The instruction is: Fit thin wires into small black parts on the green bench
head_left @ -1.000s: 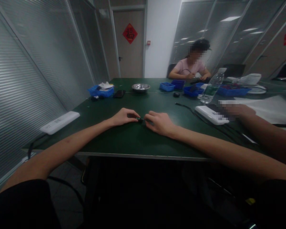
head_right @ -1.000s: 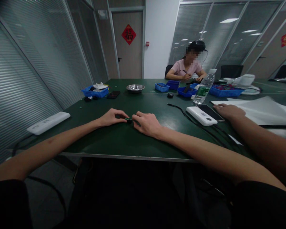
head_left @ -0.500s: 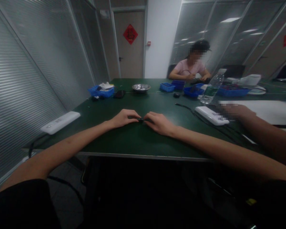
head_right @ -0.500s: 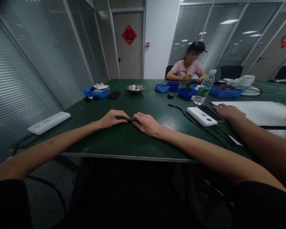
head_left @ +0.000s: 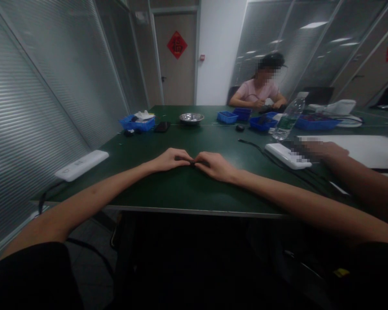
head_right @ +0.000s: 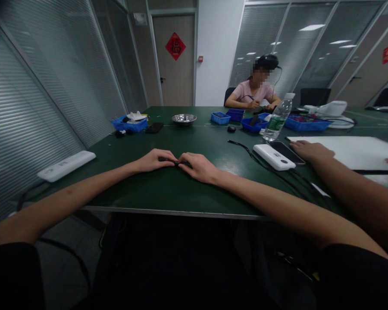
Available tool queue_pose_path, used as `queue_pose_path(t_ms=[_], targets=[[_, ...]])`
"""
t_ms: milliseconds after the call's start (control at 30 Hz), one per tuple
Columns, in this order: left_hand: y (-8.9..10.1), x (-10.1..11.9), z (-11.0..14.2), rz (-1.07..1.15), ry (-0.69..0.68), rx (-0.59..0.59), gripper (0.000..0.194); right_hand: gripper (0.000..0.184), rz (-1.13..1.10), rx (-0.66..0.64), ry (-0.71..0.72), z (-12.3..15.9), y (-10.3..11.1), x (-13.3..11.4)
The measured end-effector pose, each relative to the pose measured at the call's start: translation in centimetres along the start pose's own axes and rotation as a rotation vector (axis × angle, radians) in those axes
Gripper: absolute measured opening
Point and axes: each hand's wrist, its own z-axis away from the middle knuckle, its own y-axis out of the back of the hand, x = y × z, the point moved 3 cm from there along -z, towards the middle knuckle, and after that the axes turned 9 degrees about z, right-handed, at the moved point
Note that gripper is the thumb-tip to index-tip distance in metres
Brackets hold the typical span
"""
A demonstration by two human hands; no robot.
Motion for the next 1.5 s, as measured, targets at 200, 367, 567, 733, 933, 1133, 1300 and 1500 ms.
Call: queue_pose_path(t_ms=[200, 367, 567, 733, 933, 1133, 1300, 1500], targets=[[0.3, 0.0, 0.1, -0.03, 0.021, 0.023, 0.03, 0.017, 0.024, 0.048, -0.022, 0.0, 0.3, -0.1], [0.8, -0.5, 0.2, -0.13, 0.109, 0.098, 0.031, 0.015, 0.081, 0.063, -0.102, 0.0, 0.4, 0.1], [2.6, 0.8, 0.3, -0.045, 0.216, 0.102, 0.032, 0.015, 0.092, 0.14, -0.163, 0.1, 0.7, 0.3], [2.9, 2.8, 0.7, 0.189, 0.273, -0.367, 0.028, 0.015, 0.077, 0.181, -0.197, 0.1, 0.7, 0.7], [2.1, 3.8, 0.9, 0.208, 0.265, -0.514, 0.029, 0.015, 0.085, 0.176, -0.195, 0.1, 0.6, 0.6], [4.9, 0.8, 1.2, -0.001, 0.345, -0.315, 0.034, 0.016, 0.103, 0.148, -0.206, 0.1, 0.5, 0.7], [11.1, -4.9, 3.8, -0.234, 0.456, -0.016, 0.04, 0.016, 0.096, 0.147, -0.183, 0.1, 0.5, 0.7], [17.3, -9.7, 8.4, -0.37, 0.633, 0.274, 0.047, 0.016, 0.103, 0.142, -0.18, 0.2, 0.4, 0.8]])
